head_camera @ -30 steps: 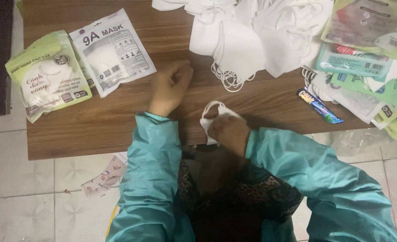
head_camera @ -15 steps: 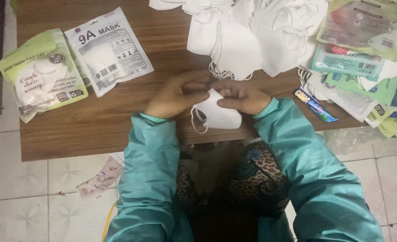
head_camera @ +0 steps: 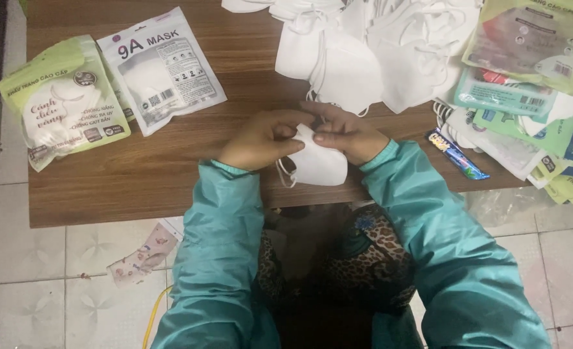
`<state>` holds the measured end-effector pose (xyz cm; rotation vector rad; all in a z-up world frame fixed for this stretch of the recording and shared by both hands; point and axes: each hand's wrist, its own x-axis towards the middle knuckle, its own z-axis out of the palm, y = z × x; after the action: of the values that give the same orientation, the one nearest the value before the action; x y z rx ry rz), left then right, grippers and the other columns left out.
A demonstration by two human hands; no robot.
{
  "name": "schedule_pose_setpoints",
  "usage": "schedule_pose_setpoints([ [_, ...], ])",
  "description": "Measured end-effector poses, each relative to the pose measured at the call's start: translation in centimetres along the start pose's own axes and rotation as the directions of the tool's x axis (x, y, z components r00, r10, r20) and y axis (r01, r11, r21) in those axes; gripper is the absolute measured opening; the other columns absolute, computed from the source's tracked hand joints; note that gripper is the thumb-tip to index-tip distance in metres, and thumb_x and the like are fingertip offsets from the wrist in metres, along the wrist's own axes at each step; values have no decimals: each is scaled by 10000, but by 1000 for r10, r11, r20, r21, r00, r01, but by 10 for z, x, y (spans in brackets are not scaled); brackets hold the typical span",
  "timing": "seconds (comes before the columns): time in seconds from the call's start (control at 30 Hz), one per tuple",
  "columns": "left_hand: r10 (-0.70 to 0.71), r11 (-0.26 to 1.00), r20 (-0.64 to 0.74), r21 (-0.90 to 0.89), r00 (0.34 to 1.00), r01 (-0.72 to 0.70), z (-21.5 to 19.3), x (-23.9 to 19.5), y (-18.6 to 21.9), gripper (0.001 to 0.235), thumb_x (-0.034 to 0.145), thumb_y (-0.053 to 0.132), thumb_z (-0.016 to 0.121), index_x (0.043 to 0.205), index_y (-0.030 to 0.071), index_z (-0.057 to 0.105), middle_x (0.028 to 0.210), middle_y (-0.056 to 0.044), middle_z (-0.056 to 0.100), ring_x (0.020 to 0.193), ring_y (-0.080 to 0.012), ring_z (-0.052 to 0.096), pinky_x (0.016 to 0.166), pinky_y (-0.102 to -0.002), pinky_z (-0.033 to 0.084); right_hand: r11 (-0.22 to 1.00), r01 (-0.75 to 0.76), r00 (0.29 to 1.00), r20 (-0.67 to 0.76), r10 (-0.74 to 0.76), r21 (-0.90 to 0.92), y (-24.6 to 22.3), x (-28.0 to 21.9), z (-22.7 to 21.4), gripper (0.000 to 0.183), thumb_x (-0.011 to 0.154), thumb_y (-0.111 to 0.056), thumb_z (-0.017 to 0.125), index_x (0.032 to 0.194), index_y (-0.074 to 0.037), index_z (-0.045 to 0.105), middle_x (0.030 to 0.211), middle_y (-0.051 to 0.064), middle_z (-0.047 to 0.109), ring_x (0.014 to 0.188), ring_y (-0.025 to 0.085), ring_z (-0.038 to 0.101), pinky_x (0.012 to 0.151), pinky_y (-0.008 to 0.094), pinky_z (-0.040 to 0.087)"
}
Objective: The person is picking up individual white masks from a pile, folding them, and stacking them neatly on a wooden surface, occasionally placing them into packaging bags.
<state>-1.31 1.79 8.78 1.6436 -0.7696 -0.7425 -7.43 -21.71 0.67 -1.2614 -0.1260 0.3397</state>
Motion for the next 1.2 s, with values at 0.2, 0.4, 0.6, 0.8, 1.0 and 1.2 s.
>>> schedule_pose_setpoints([
  [0.2,-23,999,-1,47,1000,23,-3,6,-21,386,922,161,742,1297,85,699,1141,-233,722,1045,-330,729,831,-437,637,1000,7,1000,-8,-7,-1,25,7,-13,796,929,-171,743,1562,63,321,814,122,726,612,169,724,462,255,592],
  [0.4,-109,993,-92,30,990,112,-8,13,-11,257,1014,199,629,1222,89,732,1065,-205,755,969,-305,762,791,-377,655,999,2,998,-56,-5,-50,-3,-3,12,813,873,-156,799,1546,32,383,863,104,718,700,132,700,576,251,637],
  [0.6,-203,978,-104,-78,974,196,-9,10,3,317,1032,209,571,1271,39,690,1042,-201,757,916,-225,782,801,-300,677,983,-35,997,-75,22,-180,3,1,18,731,842,-50,819,1482,41,479,867,151,736,715,188,719,621,327,671],
  [0.8,-224,972,-356,-14,907,234,-9,-3,33,366,1086,102,489,1396,-60,598,1194,-200,700,1136,-195,713,1026,-233,551,495,190,981,152,-117,-848,16,-8,67,726,651,-435,957,1274,-194,672,1110,141,716,937,371,721,782,505,609],
  [1.0,120,993,-475,39,872,-115,-11,18,-45,271,1016,96,615,1245,-33,678,967,-277,706,874,-378,754,734,-473,662,-304,213,941,111,319,-929,55,-16,104,911,718,-412,903,1492,-170,487,1476,127,500,1365,385,436,1064,602,427],
  [1.2,-141,989,-522,-103,841,102,-5,-3,12,415,1078,249,554,1394,-7,635,1337,-223,682,1198,-320,676,1124,-346,469,-20,286,957,286,-41,-958,228,-23,22,256,852,-110,746,1105,-147,760,1011,143,750,954,347,702,806,464,583],
])
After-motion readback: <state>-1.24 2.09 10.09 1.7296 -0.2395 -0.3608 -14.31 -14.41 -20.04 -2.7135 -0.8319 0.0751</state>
